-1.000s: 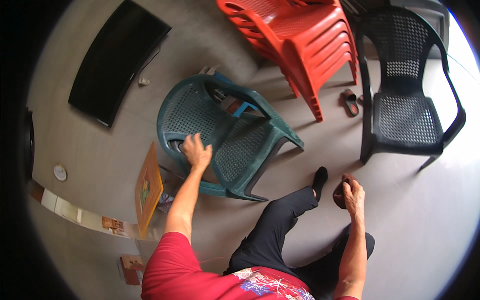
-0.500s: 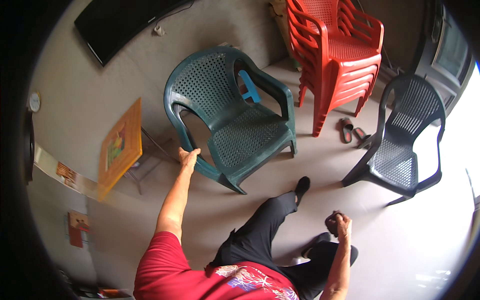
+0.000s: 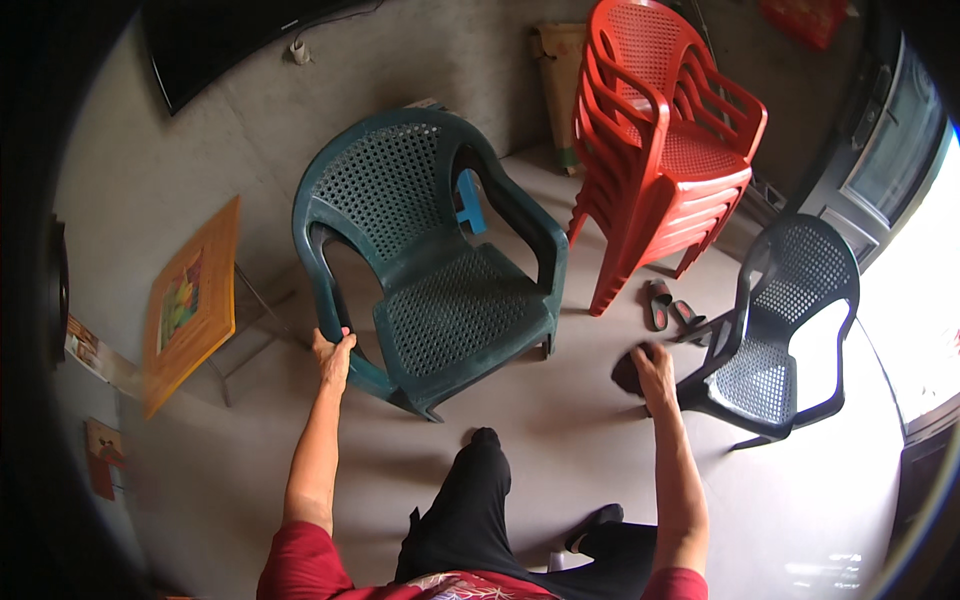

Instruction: The person wipes a black plastic chair with a cloth, cleaning the seat, backrest, and legs. They then move to a green plastic chair and wipe it in the same manner.

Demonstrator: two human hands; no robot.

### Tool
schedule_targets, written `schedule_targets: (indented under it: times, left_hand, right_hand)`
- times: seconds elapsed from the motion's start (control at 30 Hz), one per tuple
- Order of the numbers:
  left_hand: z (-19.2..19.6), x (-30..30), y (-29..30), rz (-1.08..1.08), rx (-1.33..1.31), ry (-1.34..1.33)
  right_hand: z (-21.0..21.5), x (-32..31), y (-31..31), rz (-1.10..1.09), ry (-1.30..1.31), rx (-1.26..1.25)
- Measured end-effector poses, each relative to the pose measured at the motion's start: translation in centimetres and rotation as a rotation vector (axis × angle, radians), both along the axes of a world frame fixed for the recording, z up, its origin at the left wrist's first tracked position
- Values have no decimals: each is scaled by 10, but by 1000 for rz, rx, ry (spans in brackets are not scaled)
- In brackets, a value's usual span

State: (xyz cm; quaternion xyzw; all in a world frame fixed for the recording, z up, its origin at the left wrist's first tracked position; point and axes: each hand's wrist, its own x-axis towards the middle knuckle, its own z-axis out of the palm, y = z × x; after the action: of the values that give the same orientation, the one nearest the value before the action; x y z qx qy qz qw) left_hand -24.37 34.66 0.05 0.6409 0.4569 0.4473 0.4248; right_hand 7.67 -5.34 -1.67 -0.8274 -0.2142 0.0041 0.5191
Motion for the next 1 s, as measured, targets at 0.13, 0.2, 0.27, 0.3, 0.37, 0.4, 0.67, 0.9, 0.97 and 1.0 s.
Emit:
schedule_targets:
  times: [0.13,0.2,0.27,0.3,0.37,0.4,0.67,0.9,0.97,1.0]
  left_hand:
    - [-7,-2,6,-16,-3,-5]
    - [-7,-2,13,-50,-21,-22]
    - [-13,-9,31,-59,-30,-60]
    - [-17,-16,40,-52,-34,-61]
    - [-8,-20,40,-40,-22,14]
    - [-1,-15,36,-46,-25,89]
    - [17,-2,47,-111,-364,-107]
    - [169,-40,16,-282,-223,-315]
    - [202,-45,-2,-319,-215,-311]
    - [220,-52,-10,-346,-193,-308]
  right_hand:
    - [42,62,116,99,-233,33]
    - [51,87,161,126,-286,-44]
    - [48,95,200,174,-364,-148]
    - [52,78,223,127,-332,-316]
    - [59,55,242,20,-347,-517]
    - [53,61,243,13,-352,-511]
    - [79,82,258,58,-165,-488]
    - [204,57,206,122,-412,-162]
    - [225,65,180,90,-439,-161]
    - [236,59,169,76,-416,-118]
